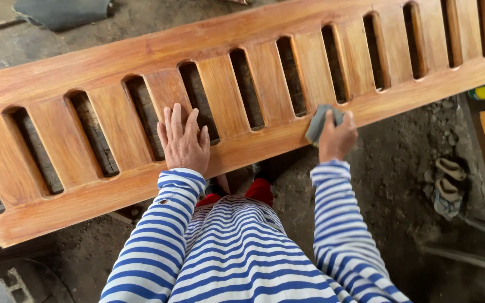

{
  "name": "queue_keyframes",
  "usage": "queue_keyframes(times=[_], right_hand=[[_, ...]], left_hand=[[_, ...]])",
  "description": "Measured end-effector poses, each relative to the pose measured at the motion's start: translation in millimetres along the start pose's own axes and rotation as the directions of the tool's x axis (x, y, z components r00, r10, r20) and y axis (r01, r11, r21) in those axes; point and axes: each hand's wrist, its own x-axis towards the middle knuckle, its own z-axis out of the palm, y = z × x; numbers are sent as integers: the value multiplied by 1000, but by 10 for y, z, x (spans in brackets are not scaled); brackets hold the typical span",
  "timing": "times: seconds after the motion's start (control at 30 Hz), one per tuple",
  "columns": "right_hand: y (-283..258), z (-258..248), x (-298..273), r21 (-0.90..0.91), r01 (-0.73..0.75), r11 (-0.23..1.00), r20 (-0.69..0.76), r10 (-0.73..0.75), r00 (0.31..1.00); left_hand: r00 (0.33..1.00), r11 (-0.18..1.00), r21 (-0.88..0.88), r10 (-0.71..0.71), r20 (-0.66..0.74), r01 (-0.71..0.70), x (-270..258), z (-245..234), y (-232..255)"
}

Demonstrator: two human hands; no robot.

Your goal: The person sands a long, slatted wooden board using a sanding block. They systematically smooth the surface and edges of the board, moving along its length and working within the cutouts. The person also briefly flips the sanding block to use a different side during the process.

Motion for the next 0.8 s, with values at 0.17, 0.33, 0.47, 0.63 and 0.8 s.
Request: queue_keyframes(times=[0.17,0.33,0.47,0.63,0.8], right_hand=[[-78,103,-14,-76,17,997,-207,-33,978],[-312,-94,-694,-71,0,998,-157,-11,987],[-308,-146,-697,-34,25,999,-157,-30,987],[214,-8,12,-140,-13,990,-263,-25,964],[267,79,170,-138,-73,988,-296,30,955]], left_hand=[[1000,1000,28,13,2,-13,-10,30,-27],[1000,1000,9,12,-12,-12,0,29,-31],[999,999,10,41,-28,-41,-19,37,-61],[998,998,-43,50,-28,-51,-33,-52,-62],[996,997,-14,75,-44,-76,7,-35,-41]])
